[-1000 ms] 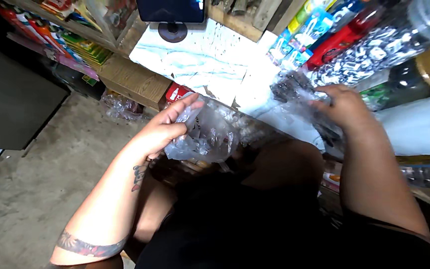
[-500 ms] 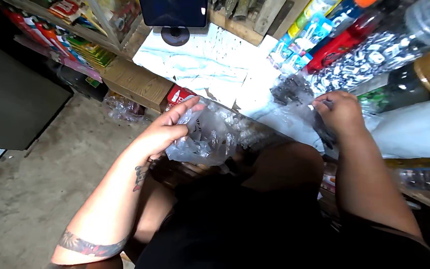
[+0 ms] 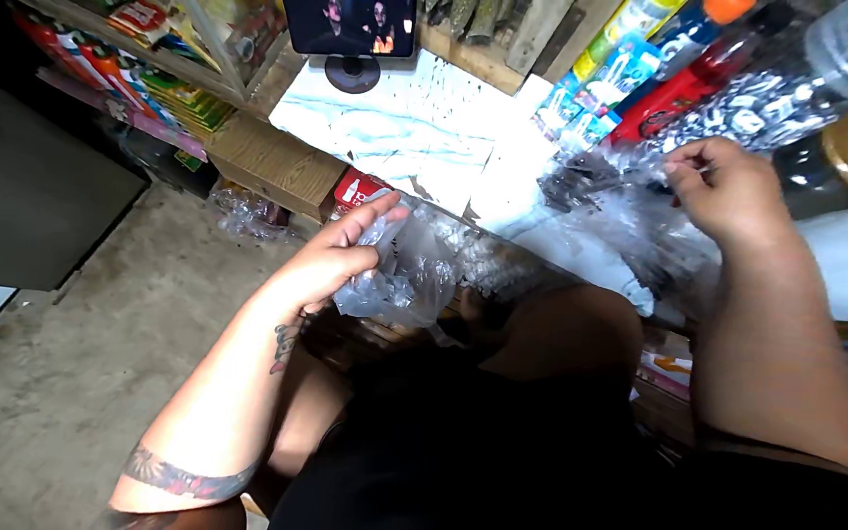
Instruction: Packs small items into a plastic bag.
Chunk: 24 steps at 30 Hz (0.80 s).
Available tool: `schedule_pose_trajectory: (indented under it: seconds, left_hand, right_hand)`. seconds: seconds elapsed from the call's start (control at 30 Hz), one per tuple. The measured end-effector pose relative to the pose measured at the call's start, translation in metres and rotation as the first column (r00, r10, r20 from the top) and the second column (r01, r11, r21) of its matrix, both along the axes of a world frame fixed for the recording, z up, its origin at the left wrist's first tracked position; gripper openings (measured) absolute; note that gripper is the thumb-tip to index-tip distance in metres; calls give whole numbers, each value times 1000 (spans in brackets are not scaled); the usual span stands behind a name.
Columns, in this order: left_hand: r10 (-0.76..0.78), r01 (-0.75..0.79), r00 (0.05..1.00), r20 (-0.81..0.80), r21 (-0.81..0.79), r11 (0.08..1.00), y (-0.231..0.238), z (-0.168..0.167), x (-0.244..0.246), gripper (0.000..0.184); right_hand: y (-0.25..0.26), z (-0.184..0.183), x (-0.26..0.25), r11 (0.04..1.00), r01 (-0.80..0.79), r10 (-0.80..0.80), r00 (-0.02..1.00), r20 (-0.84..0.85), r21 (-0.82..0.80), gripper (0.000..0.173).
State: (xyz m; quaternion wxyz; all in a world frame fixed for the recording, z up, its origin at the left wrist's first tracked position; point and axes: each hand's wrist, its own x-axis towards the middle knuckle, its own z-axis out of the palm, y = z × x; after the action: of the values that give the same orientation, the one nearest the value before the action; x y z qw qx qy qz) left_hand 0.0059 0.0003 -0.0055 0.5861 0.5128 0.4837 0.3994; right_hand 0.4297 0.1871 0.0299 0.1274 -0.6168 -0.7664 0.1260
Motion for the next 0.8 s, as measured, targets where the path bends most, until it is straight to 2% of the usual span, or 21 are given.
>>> schedule_pose_trajectory:
  seconds: [0.27,0.47,0.53,0.67,0.8]
  left_hand:
    - [-6,6,1000,-6,8,1000,0,0,-1,77]
    - [-11,11,1000,-19,-1,1000,0,1,-2,76]
    - [-11,11,1000,-17,1,1000,1,1,-1,76]
    - [-16,16,1000,-15,1,1000,1,-1,-1,76]
    - [-20,20,1000,-21,6,1000,1,1,0,77]
  right_hand:
    - [0,31,-11,991,-60,51,995,80,119,36]
    - [-3,39,-7,972,-118,124,992,-16,202,44]
    - [-1,38,-5,966,-146,169,982,-90,215,46]
    - [-14,46,-23,934,-276,326,918,-228,225,36]
    - [-44,54,-67,877,-425,468,859,-206,224,33]
